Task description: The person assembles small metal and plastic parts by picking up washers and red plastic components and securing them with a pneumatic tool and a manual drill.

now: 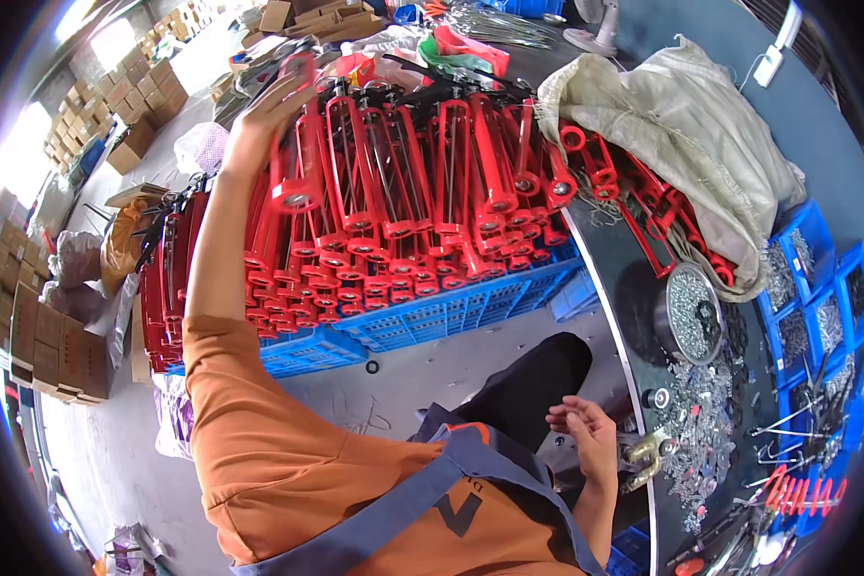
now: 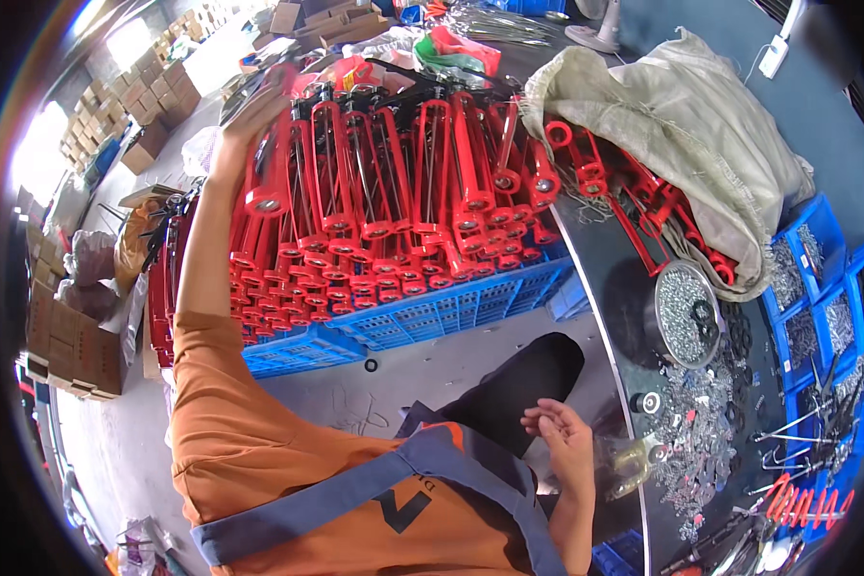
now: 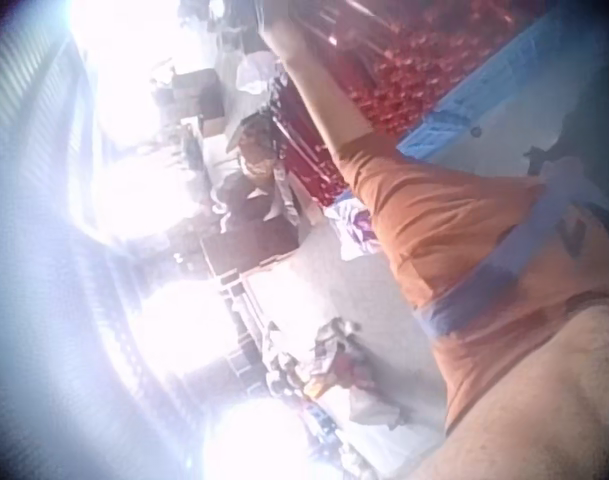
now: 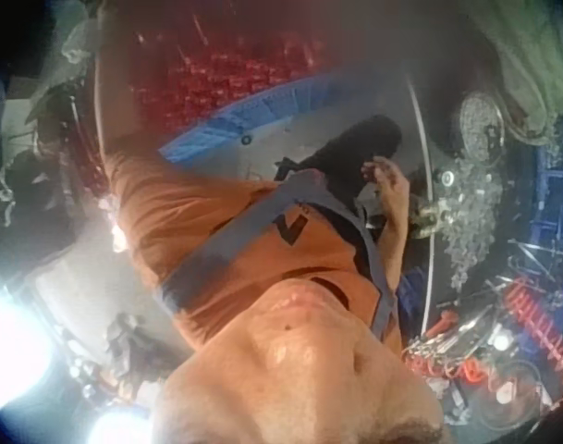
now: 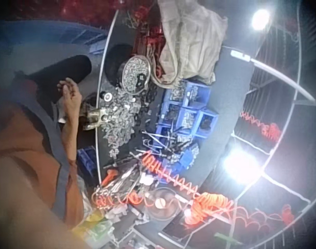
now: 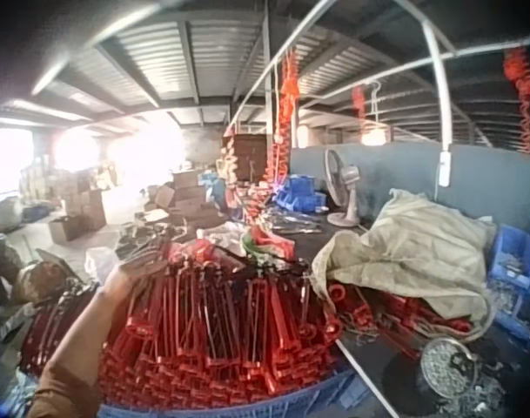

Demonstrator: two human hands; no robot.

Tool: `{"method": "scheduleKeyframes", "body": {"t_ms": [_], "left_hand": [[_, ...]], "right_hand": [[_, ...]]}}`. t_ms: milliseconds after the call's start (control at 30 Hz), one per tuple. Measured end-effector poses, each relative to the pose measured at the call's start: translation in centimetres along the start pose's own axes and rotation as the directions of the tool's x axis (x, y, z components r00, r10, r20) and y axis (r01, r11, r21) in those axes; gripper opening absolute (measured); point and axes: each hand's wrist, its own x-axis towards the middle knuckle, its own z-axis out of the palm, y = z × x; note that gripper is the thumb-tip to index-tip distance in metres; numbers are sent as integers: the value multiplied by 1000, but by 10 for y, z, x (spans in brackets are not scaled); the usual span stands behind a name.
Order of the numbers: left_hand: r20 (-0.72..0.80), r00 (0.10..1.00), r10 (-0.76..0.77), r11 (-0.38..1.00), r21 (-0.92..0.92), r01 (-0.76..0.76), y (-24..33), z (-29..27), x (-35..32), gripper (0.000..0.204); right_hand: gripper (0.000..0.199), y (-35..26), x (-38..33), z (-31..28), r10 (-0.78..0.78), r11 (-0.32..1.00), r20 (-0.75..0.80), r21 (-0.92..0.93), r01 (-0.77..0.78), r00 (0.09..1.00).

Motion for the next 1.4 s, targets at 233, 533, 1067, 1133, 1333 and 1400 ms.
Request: {"method": "scheduleKeyframes", "body": {"t_ms": [233,533,1067,1133,1333,1400], "left_hand": [[79,996,-32,976,219,14,-54,31,-114,65],[339,890,-305,952,107,286,-139,24,-131,55],[157,942,-298,850,493,187,-63,109,-56,61],[152,936,-318,870,440,224,-43,108,-46,60],[146,974,-175,946,299,125,107,71,-32,50],[149,953,-265,930,299,212,153,74,-23,48]], "right_hand": [[28,5,12,-12,89,987,-101,-127,-101,991],[29,-51,-18,-63,-117,939,-83,-334,83,990],[33,-72,-86,-430,-660,505,-751,-468,-725,26],[28,-69,-78,-450,-568,480,-815,-441,-759,114],[27,-87,-39,-433,-708,592,-703,-546,-593,-59],[20,-84,-47,-447,-855,279,-502,-655,-702,128]]}}
